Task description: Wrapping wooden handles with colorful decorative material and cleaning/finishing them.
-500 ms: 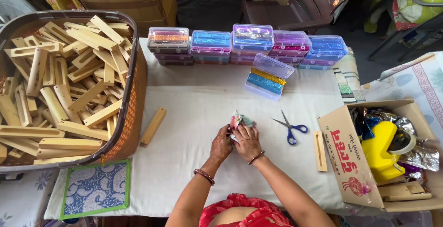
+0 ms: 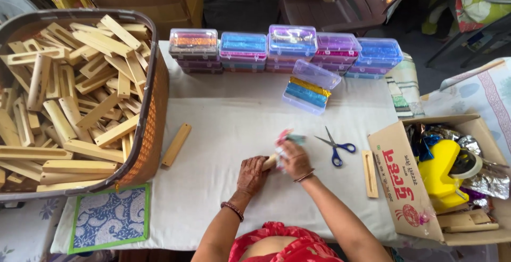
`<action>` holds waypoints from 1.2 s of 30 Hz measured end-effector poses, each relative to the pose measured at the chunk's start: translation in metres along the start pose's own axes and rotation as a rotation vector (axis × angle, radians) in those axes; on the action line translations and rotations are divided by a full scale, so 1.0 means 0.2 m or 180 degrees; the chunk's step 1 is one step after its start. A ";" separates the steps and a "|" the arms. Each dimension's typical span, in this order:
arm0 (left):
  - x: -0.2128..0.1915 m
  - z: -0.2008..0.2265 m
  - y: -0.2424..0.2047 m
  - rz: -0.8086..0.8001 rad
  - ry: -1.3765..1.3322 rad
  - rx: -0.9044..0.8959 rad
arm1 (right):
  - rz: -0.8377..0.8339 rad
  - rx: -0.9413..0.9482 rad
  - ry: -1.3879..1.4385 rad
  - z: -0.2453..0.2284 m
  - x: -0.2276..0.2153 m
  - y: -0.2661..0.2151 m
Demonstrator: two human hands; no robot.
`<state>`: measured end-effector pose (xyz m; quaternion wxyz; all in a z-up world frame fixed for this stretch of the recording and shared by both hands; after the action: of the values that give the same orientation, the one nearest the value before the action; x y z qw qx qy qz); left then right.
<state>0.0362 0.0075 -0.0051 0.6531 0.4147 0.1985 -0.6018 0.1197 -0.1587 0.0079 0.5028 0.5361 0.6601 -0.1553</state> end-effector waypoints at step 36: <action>0.21 0.01 0.01 -0.1250 -0.4652 -0.2788 | 0.0492 -0.0114 -0.0203 0.11 -0.12 0.09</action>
<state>0.0460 -0.0206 -0.0343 0.6019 -0.4049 0.0112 -0.6882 0.1444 -0.1808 0.0241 0.5435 0.5711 0.6031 -0.1212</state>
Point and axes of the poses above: each hand's wrist, its own y-axis towards the middle knuckle, its own x-axis out of the palm, z = x × y, the point moved 7 cm from there along y, towards the middle knuckle, and after that the axes turned 1 degree about x, right-handed, at the moved point
